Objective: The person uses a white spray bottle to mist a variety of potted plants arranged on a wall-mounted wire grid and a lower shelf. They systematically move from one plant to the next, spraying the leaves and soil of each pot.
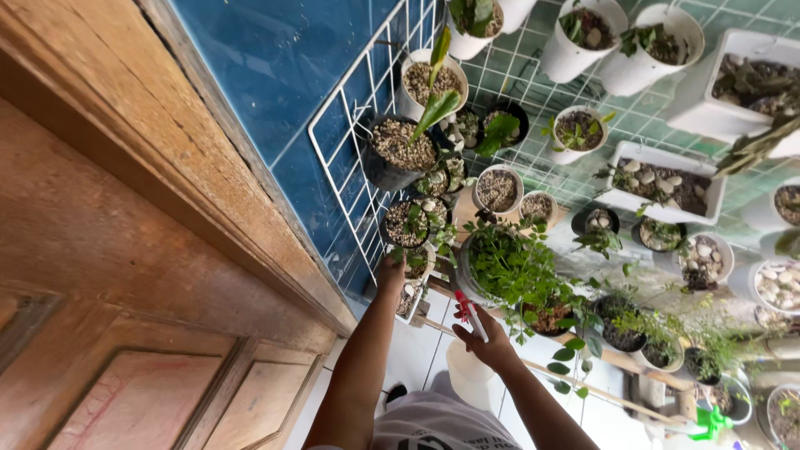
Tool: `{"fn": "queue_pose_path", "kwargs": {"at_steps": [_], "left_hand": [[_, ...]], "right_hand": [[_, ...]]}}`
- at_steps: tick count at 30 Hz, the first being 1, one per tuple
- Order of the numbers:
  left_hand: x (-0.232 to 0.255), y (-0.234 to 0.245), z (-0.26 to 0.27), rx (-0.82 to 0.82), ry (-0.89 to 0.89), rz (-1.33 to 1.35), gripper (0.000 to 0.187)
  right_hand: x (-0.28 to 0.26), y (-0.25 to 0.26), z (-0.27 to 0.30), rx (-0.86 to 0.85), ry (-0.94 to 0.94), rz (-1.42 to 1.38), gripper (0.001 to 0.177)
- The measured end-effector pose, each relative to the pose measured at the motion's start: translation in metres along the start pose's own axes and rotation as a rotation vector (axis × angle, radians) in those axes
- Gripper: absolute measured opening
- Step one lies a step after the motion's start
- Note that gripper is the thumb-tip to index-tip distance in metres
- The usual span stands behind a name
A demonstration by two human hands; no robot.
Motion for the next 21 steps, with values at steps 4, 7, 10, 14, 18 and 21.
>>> {"fn": "queue_pose_path", "kwargs": {"at_steps": [4,7,10,14,18,21], "left_hand": [[0.000,-0.001,0.001,-0.018,-0.039,0.019,0.027],[0.009,0.003,0.005,-0.002,-0.134,-0.077,0.026],[0.008,0.006,0.004,0.001,-0.129,-0.151,0.026],[0.002,0.010,0.005,0.002,-0.084,-0.190,0.026],[0.004,0.009,0.003,-0.006,-0.075,-0.153,0.028],[0.006,0.008,0.001,-0.004,-0.089,-0.097,0.027]], "right_hand": [[0.013,-0.011,0.009,0.014,-0.035,-0.002,0.046],[0.008,-0.017,0.015,0.051,-0.009,-0.090,0.043],[0.014,-0.019,0.015,0.072,-0.044,-0.085,0.036],[0.015,-0.026,0.014,0.047,-0.013,-0.093,0.031],[-0.007,-0.039,0.015,-0.018,0.037,-0.098,0.037],[-0.021,-0.045,0.014,-0.056,0.056,-0.046,0.040]]}}
Point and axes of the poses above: each hand's wrist, its own z-axis away from the middle knuckle, its own y-axis out of the back of the hand, x = y × z, the point moved 9 cm from there along -z, towards the middle knuckle, and after that the axes turned 5 degrees about -z, right-handed, at the moved point
